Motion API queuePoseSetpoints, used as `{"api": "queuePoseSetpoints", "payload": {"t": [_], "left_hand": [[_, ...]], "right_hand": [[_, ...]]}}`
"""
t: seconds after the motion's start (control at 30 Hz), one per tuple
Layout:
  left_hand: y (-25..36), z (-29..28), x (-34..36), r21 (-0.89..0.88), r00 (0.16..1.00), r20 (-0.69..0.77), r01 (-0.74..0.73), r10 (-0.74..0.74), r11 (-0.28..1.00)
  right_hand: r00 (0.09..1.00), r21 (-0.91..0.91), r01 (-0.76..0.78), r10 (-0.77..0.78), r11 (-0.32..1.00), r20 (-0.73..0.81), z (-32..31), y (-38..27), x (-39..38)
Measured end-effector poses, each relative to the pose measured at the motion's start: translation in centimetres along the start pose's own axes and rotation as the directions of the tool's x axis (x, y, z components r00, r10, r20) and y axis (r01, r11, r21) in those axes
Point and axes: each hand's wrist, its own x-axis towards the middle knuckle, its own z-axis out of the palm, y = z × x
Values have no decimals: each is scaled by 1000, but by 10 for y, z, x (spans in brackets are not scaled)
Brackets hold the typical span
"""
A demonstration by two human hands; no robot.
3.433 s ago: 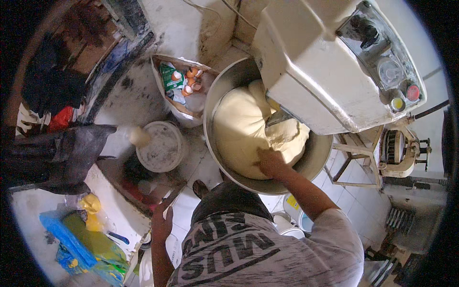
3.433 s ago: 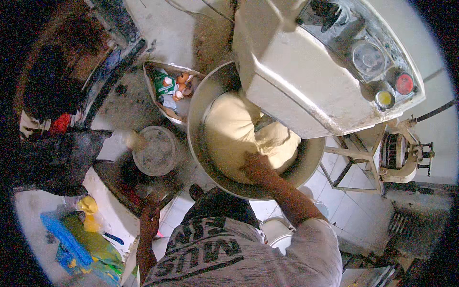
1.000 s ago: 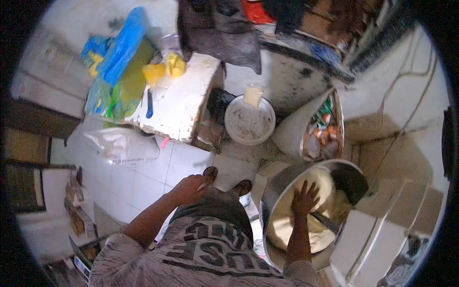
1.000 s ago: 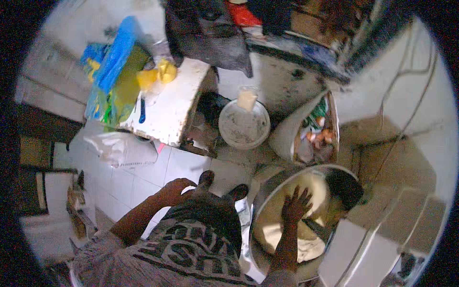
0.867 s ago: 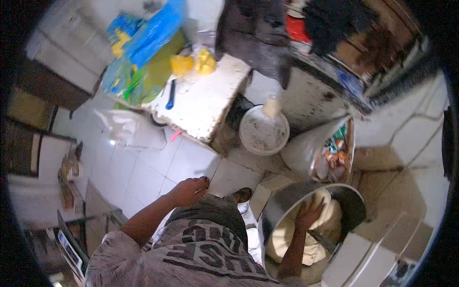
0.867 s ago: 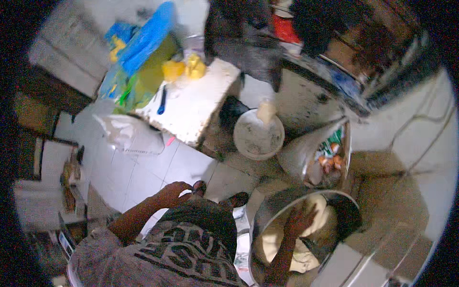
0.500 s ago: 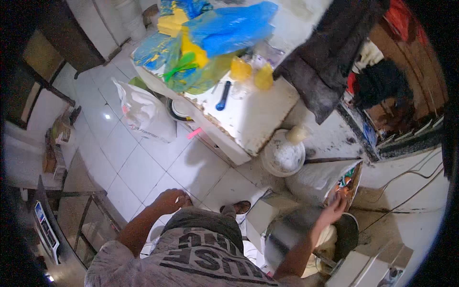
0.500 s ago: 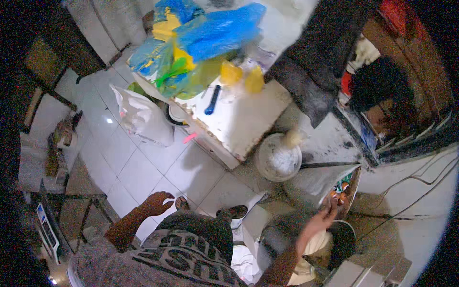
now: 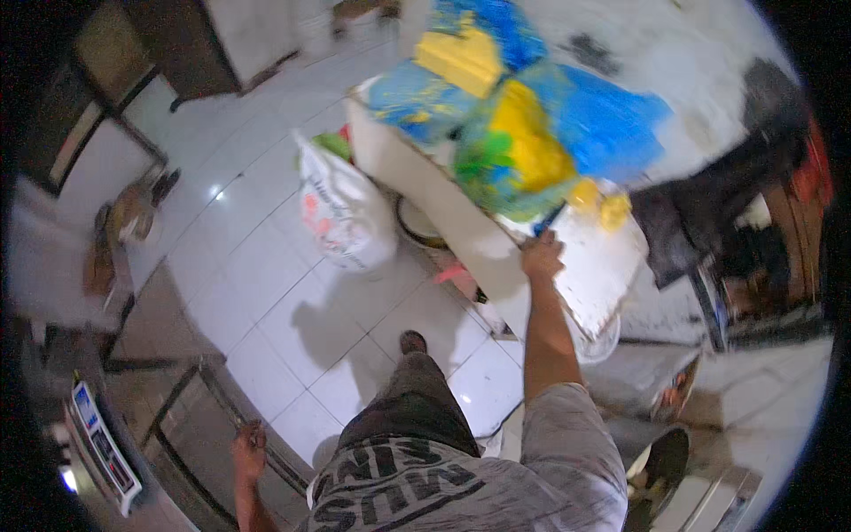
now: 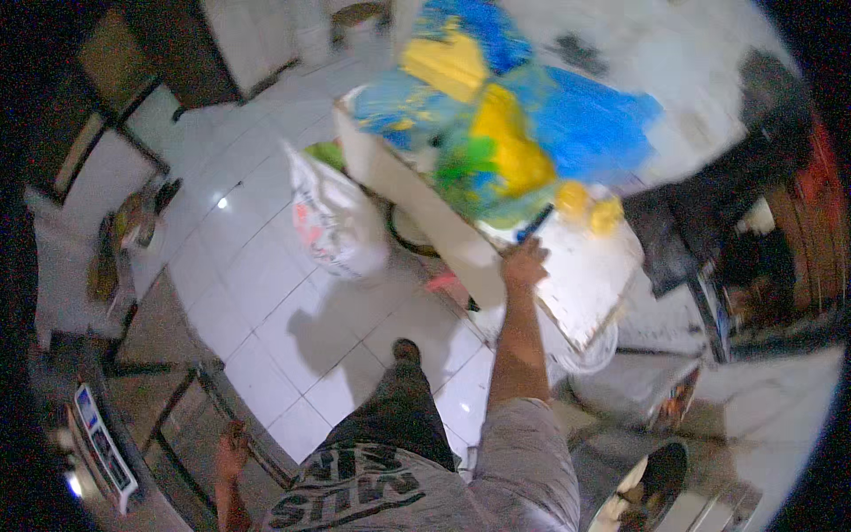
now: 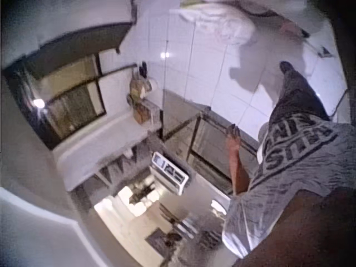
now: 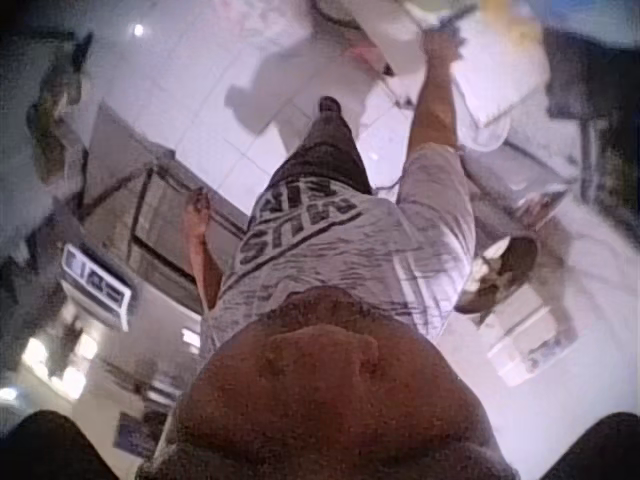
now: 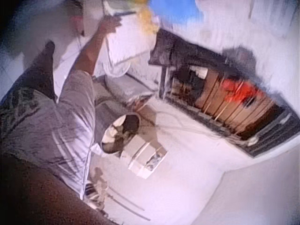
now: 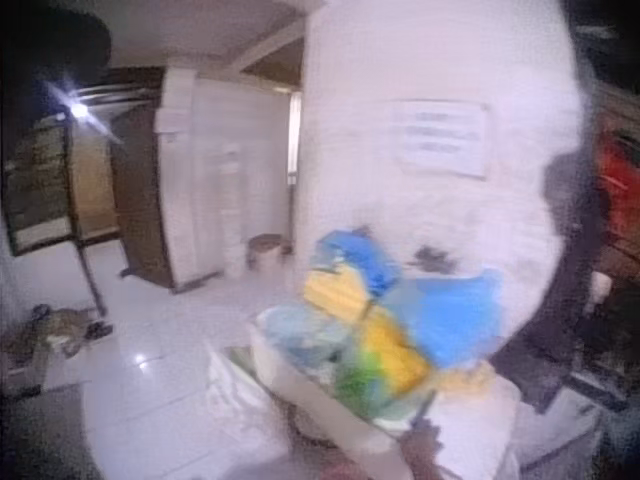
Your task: The person scrapes dough from the sides of an industrial mixer using a blue scraper, adds yellow dough from a bowl into the mixer, and cleans a metal table.
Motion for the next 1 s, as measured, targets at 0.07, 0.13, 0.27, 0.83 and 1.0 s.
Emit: {"api": "queuePoseSetpoints", "payload": {"t": [0.07,0.13,0.27,0.83,1.0], "left_hand": [[-13,-6,25,-23,998,58,20,-19,1000],[9,-27,51,-44,983,128,139,-133,989],[16,-53,130,-26,1000,2,26,-26,999],[-135,-340,237,-170,513,-785,360,-347,917],[-245,-433,217,-190,25,-936,802,-350,566]], "right_hand": [[1000,6,30,-30,1000,-10,9,23,36],[982,-318,123,-70,940,175,-1,-1,45],[887,291,248,-95,924,-452,5,-31,38],[743,193,547,-578,815,337,125,-651,42],[567,419,477,-635,772,525,124,-870,-68]]}}
